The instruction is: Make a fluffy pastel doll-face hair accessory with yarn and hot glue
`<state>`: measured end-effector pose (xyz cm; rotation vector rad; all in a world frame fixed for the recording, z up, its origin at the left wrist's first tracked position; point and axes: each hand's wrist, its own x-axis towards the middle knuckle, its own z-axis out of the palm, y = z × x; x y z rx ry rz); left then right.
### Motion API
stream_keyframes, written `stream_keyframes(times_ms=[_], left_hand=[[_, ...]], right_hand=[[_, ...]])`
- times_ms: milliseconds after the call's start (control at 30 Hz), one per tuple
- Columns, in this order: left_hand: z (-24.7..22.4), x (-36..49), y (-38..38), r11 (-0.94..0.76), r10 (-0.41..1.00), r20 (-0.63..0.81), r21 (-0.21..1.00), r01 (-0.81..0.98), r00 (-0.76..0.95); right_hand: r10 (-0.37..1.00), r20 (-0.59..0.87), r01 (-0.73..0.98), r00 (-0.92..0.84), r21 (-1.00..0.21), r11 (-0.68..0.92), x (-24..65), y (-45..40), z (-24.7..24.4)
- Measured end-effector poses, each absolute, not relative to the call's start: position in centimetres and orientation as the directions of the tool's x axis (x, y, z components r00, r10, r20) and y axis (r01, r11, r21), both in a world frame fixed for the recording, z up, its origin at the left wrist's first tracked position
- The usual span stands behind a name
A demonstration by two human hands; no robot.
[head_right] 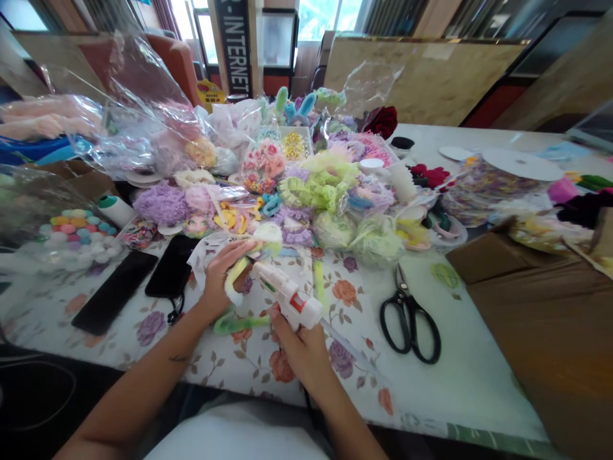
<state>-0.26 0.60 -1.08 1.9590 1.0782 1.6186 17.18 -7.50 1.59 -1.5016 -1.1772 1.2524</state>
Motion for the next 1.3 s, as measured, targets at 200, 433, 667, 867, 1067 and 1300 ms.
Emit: stream_keyframes(times_ms=[200,433,667,867,1067,1300], left_hand=[[-1.1,-0.2,0.5,-0.630,0.753,0.657,0.697,0.341,0.048],[-1.2,-0.1,0.8,-0.643,0.736,0.676,0.682,0.348,0.035],[-1.0,0.1,0.7,-0.634,0.741,0.671,0.685,0.359,0.028],[-1.1,-0.1,0.6,-0.636,0.745,0.666,0.685,0.356,0.049],[-1.3,-0.1,0.6,-0.621,0.756,0.653,0.700,0.353,0.036],[-1.2,-0.1,0.6,-0.630,0.747,0.664,0.687,0.362,0.039]], right_hand=[[0.978,-0.196,0.209,0.069,-0.956,-0.206,17.2,-7.5,1.4],[0.981,-0.170,0.197,0.092,-0.963,-0.185,17.5,-7.2,1.5],[0.974,-0.183,0.225,0.130,-0.952,-0.209,18.1,-7.1,0.9],[0.975,-0.202,0.212,0.097,-0.953,-0.218,17.3,-7.6,1.1],[0.981,-0.154,0.207,0.114,-0.963,-0.175,17.5,-7.5,1.1],[0.983,-0.162,0.218,0.088,-0.960,-0.178,17.7,-7.7,0.7]])
